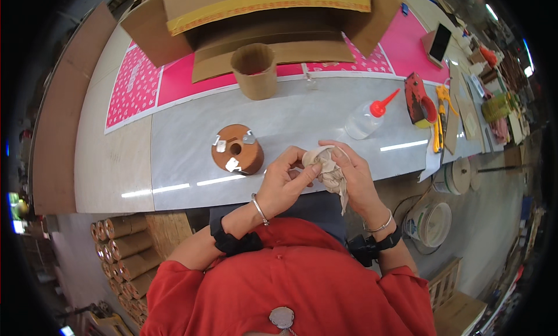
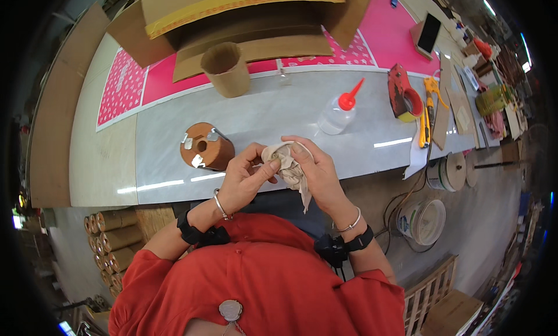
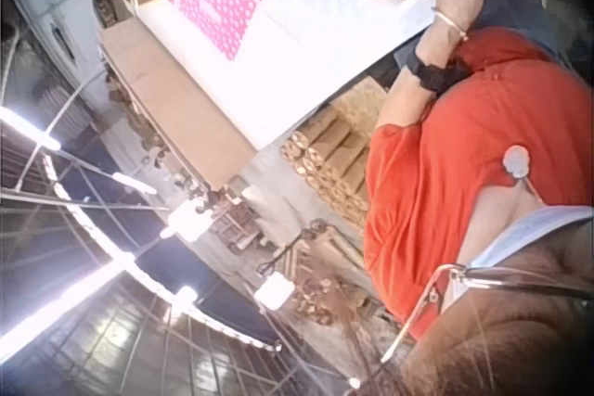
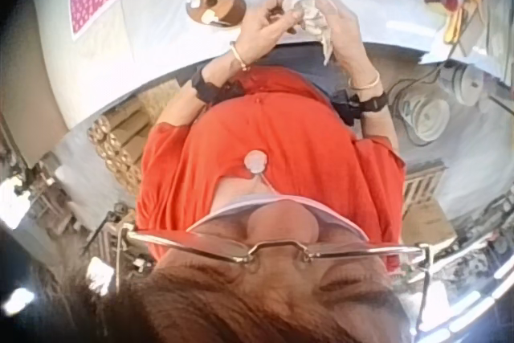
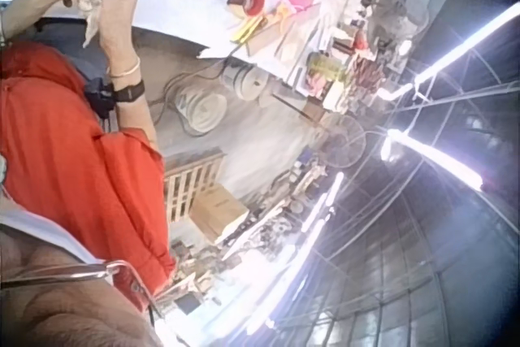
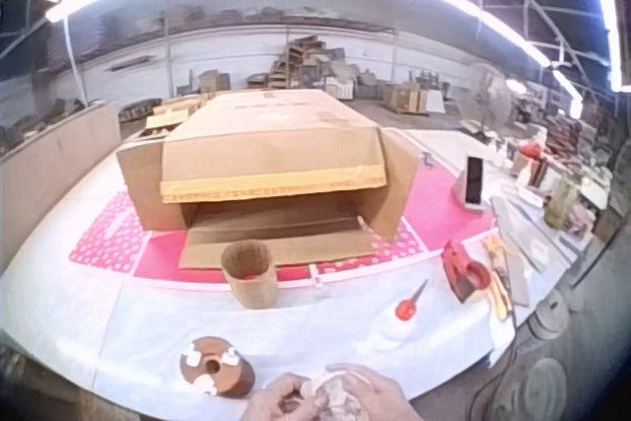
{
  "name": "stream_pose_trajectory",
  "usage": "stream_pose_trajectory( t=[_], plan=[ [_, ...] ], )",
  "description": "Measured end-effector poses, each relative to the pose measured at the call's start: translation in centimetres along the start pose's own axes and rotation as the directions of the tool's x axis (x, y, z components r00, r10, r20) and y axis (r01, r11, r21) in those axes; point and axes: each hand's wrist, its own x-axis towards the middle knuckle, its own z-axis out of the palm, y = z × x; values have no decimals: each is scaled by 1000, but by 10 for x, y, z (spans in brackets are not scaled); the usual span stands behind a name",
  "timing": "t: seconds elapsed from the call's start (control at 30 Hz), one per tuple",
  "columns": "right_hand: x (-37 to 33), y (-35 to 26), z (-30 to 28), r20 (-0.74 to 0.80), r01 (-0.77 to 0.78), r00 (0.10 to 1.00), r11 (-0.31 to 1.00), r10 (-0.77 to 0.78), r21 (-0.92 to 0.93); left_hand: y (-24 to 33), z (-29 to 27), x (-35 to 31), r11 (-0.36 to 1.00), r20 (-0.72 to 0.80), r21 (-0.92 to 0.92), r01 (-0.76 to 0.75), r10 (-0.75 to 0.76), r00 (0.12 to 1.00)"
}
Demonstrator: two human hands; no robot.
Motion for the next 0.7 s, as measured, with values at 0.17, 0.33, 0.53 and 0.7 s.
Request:
stream_pose_trajectory(
  t=[0.17, 0.33, 0.53, 0.7],
  plan=[
    [-20, -1, -18, -19, 219, 972, 928, -236, -302, 1, 18, 16, 999, -53, -41, -24, 22, 998],
    [-17, -1, -28, -20, 256, 960, 907, -278, -333, 3, 22, 21, 991, -1, -130, -9, 9, 1000],
    [-18, -4, -33, -70, 160, 985, 987, -158, 24, -1, 21, 20, 980, 41, -196, 24, -17, 999],
    [-19, -1, -39, -25, 165, 986, 965, -163, 204, -6, 20, 20, 967, 63, -254, 17, -1, 998]
  ],
)
